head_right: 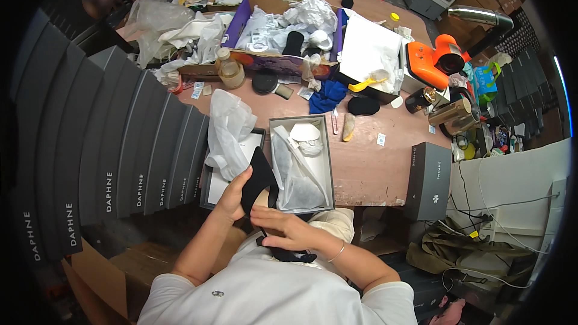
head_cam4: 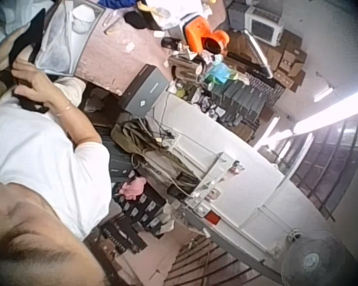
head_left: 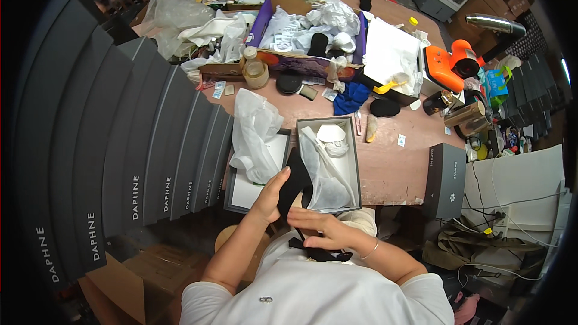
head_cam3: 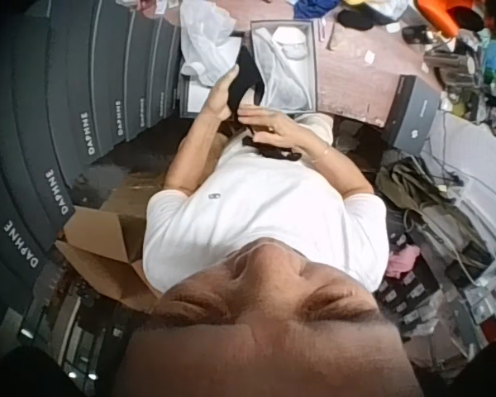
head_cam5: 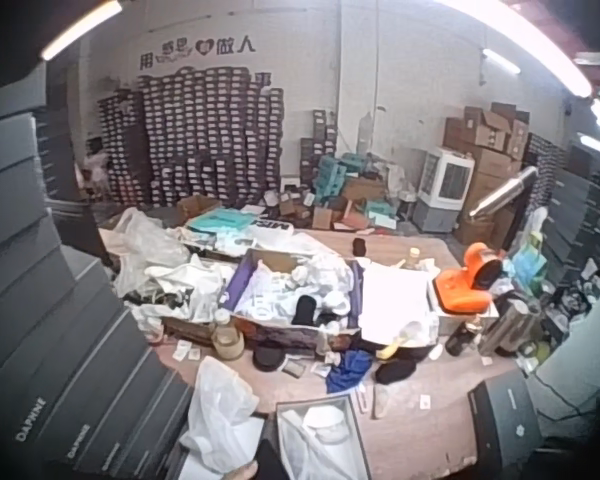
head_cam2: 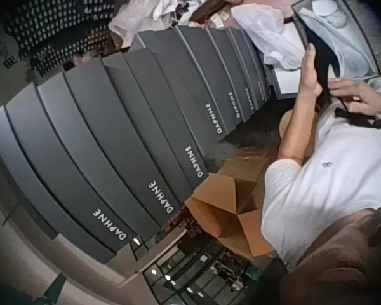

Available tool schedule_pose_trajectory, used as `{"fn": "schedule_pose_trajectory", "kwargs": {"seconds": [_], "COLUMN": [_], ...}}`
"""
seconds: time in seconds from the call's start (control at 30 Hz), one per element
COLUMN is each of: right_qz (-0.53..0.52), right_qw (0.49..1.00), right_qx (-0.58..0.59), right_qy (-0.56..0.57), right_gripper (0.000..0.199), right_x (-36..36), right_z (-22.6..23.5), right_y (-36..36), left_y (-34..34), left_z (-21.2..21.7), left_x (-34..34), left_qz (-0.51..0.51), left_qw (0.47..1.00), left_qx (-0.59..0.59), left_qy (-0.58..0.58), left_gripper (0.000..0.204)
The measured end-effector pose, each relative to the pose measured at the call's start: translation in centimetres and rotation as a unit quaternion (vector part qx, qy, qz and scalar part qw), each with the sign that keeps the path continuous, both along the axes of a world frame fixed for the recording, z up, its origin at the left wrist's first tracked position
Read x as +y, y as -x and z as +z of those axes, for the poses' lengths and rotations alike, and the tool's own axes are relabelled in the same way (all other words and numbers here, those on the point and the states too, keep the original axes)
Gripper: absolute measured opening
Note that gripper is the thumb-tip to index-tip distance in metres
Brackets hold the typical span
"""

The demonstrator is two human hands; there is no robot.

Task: Packaging a pair of black high-heeled shoes into a shoebox, including cleaning them with a brush and wrapping them in tissue paper.

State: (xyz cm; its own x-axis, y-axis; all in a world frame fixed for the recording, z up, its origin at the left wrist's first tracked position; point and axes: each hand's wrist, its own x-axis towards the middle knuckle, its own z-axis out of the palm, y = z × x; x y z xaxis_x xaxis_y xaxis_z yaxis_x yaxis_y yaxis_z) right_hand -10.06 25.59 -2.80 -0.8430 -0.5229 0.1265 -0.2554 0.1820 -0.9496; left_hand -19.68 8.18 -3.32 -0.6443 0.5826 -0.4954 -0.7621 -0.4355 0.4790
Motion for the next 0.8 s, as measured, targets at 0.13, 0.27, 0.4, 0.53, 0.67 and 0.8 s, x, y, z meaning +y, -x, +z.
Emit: {"fn": "schedule_pose_trajectory", "kwargs": {"seconds": [0.13, 0.27, 0.4, 0.53, 0.67, 0.8], "right_qz": [-0.254, -0.208, -0.119, -0.149, -0.124, -0.036], "right_qw": [0.953, 0.849, 0.804, 0.798, 0.807, 0.788], "right_qx": [-0.149, 0.094, 0.138, 0.196, 0.175, 0.104], "right_qy": [-0.075, -0.477, -0.566, -0.551, -0.55, -0.606], "right_gripper": [0.034, 0.037, 0.041, 0.033, 0.031, 0.029], "right_x": [5.5, 7.6, 8.8, 8.6, 10.8, 9.8], "right_z": [-4.1, -8.9, -14.8, -8.7, -8.3, -11.2], "right_y": [6.5, 15.2, 17.8, 16.5, 16.1, 18.5], "left_y": [-1.9, -5.5, -7.7, -6.3, -5.2, -5.8], "left_z": [-1.9, -1.9, -2.4, -5.0, -4.8, -4.1], "left_x": [0.5, 1.3, 2.0, 1.0, 1.6, 1.6], "left_qz": [0.027, 0.018, -0.012, 0.085, 0.083, 0.052], "left_qw": [0.998, 0.987, 0.998, 0.983, 0.984, 0.985], "left_qx": [-0.052, -0.132, -0.049, -0.162, -0.151, -0.155], "left_qy": [-0.027, -0.093, 0.028, 0.004, -0.034, -0.051], "left_gripper": [0.038, 0.064, 0.067, 0.061, 0.063, 0.061]}}
